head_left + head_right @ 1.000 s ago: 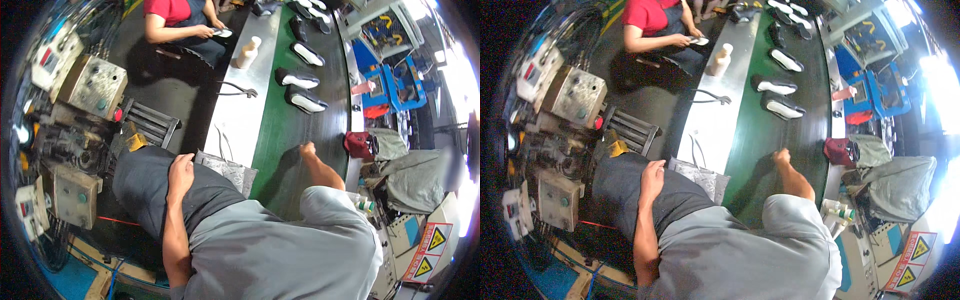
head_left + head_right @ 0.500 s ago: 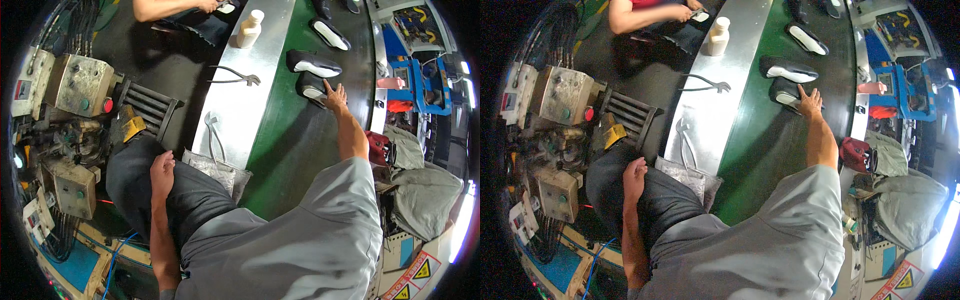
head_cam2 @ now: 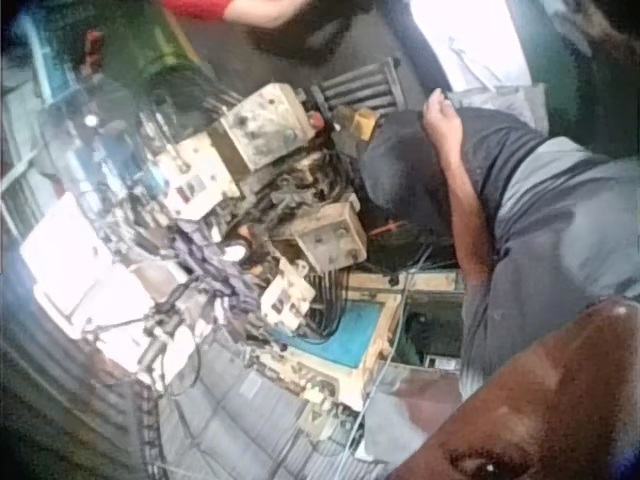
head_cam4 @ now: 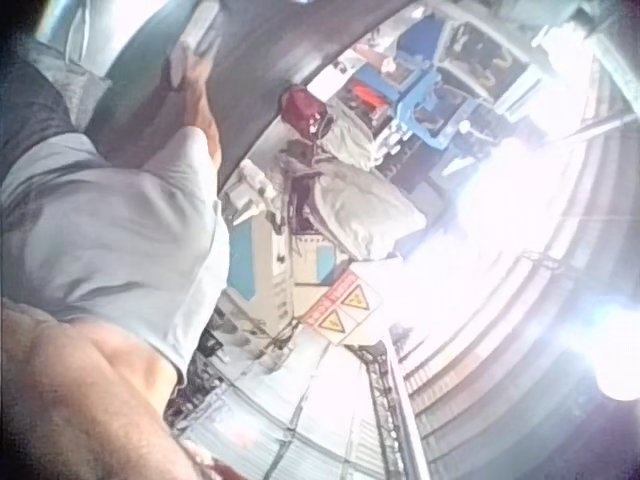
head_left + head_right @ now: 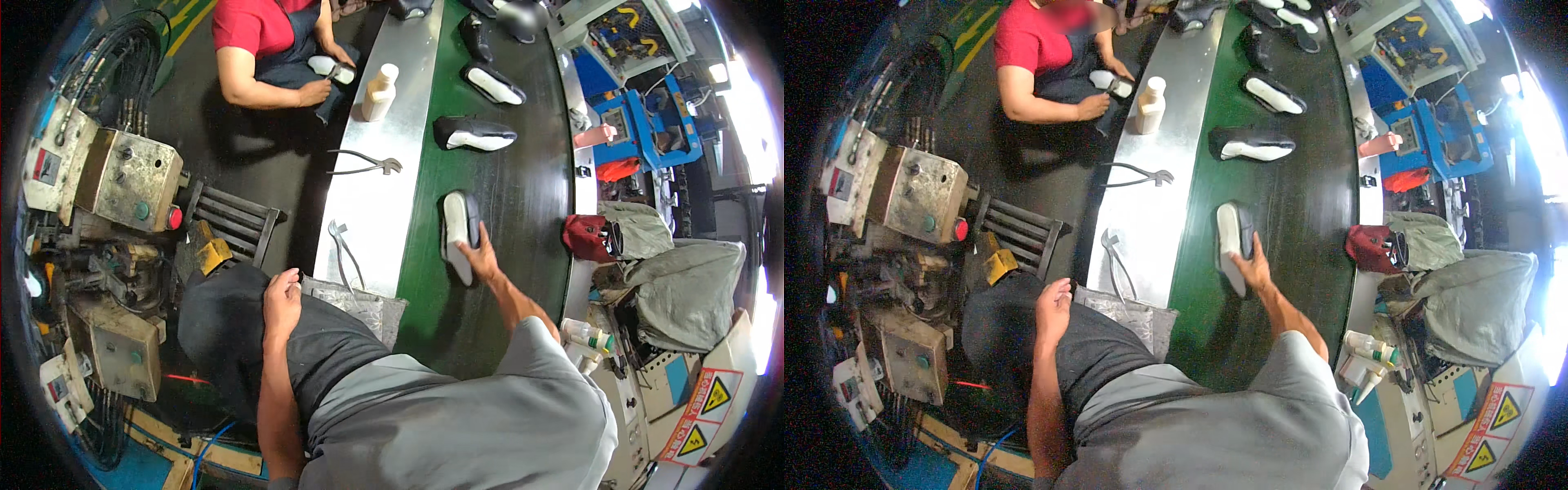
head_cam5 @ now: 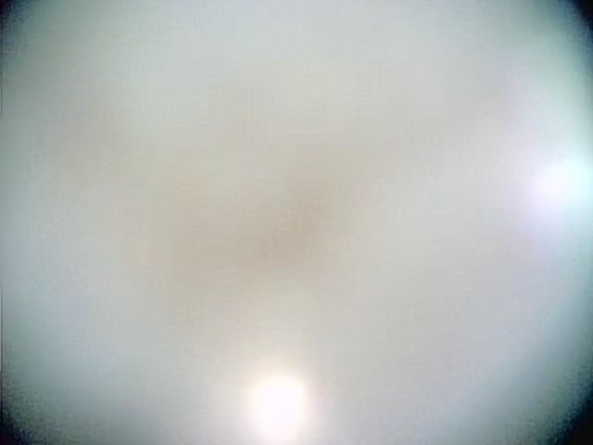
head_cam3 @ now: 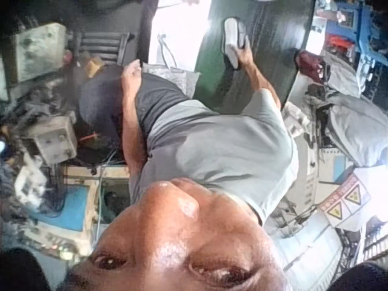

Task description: Operating a machine to shape and attach soles to shoes in a factory setting.

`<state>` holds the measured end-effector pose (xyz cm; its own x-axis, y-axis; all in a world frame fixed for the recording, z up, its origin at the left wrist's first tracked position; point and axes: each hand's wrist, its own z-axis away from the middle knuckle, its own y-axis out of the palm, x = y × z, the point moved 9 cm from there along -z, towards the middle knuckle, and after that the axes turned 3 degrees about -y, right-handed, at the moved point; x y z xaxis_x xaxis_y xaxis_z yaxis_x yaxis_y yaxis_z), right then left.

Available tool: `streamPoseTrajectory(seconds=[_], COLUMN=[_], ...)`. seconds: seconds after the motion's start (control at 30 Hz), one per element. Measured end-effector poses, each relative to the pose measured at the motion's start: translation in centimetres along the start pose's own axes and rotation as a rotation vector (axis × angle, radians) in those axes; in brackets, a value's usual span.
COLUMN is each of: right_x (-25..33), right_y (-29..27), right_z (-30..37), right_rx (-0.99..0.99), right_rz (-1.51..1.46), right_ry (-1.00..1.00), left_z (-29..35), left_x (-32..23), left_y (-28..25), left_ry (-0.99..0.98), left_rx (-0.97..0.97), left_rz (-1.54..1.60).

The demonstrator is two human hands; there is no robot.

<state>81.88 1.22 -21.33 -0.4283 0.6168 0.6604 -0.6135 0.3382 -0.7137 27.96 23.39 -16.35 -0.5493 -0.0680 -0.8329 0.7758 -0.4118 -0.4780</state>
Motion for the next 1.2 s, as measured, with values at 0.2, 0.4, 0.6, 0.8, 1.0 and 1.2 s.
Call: streamPoseTrajectory(seconds=[0.2,0.4,0.6,0.8,1.0,1.2], right_x=[7.8,31.7,42.4,43.1,48.1,54.6], right_y=[7.2,15.8,24.3,27.1,26.4,27.7], right_z=[9.0,14.9,19.6,26.3,30.4,30.2], right_rx=[0.106,0.533,0.839,1.159,1.182,1.235], right_rz=[-0.591,-0.862,-0.913,-0.545,-0.206,-0.303], right_ry=[0.16,-0.04,-0.067,-0.421,-0.938,-0.951], left_z=[0.2,3.6,8.5,15.5,17.6,16.8], left_x=[-3.1,-12.2,-4.0,-0.9,-0.7,-2.6], left_y=[4.5,-1.0,-12.9,-19.5,-22.8,-22.7], left_ry=[0.03,0.35,-0.01,0.209,0.045,0.083], left_rx=[0.308,0.106,-0.42,-0.504,-0.561,-0.513], left_rz=[0.507,0.584,0.548,0.829,0.657,0.645])
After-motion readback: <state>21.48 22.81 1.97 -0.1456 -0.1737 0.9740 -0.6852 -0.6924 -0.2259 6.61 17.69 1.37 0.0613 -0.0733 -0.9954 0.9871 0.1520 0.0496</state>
